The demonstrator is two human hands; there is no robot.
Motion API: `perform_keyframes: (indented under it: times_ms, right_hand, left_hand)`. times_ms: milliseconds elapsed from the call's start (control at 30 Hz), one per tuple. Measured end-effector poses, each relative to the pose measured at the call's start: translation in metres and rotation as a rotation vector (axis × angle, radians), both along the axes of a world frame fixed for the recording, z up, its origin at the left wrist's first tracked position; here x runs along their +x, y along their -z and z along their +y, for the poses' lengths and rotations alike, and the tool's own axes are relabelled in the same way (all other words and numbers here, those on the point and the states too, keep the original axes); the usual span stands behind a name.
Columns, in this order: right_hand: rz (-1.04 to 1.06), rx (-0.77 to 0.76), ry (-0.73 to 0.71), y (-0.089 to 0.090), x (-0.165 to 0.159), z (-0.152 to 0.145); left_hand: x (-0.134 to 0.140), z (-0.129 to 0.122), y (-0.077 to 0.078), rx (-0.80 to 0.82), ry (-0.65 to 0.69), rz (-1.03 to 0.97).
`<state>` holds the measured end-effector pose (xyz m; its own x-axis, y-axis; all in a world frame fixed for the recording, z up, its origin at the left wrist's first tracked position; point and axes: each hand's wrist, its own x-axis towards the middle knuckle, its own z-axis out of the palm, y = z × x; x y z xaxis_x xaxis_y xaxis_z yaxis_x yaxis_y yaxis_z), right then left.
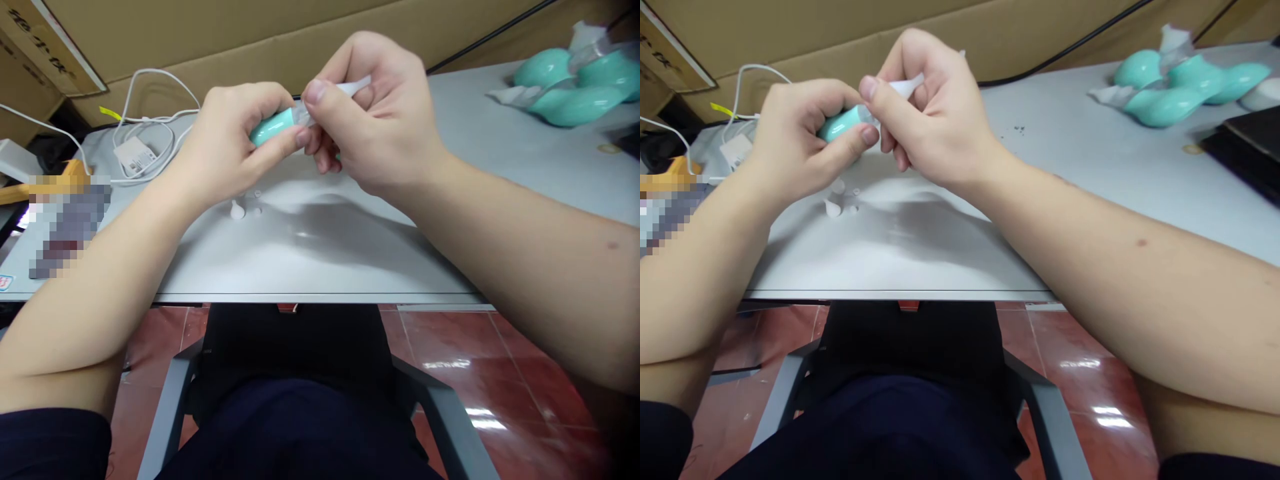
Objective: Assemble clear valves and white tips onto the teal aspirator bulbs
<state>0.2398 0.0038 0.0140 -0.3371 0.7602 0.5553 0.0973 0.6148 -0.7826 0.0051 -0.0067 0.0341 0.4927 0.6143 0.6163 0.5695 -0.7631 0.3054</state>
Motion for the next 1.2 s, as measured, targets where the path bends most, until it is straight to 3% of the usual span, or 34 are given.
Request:
perform_keyframes:
  times_ms: [167,333,433,533,800,1033,1200]
  right_hand:
    - [0.050,-0.066,-0.127,0.002,0.000,0.004]
    - [0.293,-0.057,-0.304,0.007,-0.003,0.016]
    - [0.303,-0.115,-0.366,0.005,-0.003,0.019]
    - [0.309,-0.164,-0.426,0.003,-0.002,0.020]
    - [0.242,-0.255,-0.379,-0.005,0.006,0.012]
    - [0.199,-0.312,-0.443,-0.006,0.010,0.017]
    - [0.182,-0.316,-0.382,-0.010,0.018,0.021]
  left_hand:
    - [0.002,0.006,0.004,0.021,0.033,0.088]
    - [0.006,0.019,0.019,0.094,0.202,-0.136]
    - [0.006,0.018,0.020,0.019,0.303,-0.188]
    - [0.005,0.015,0.016,-0.086,0.308,-0.200]
    - [0.005,0.003,0.006,-0.256,0.198,-0.191]
    - [0.003,-0.005,0.000,-0.346,0.202,-0.209]
    - [0.001,-0.004,-0.001,-0.330,0.214,-0.214]
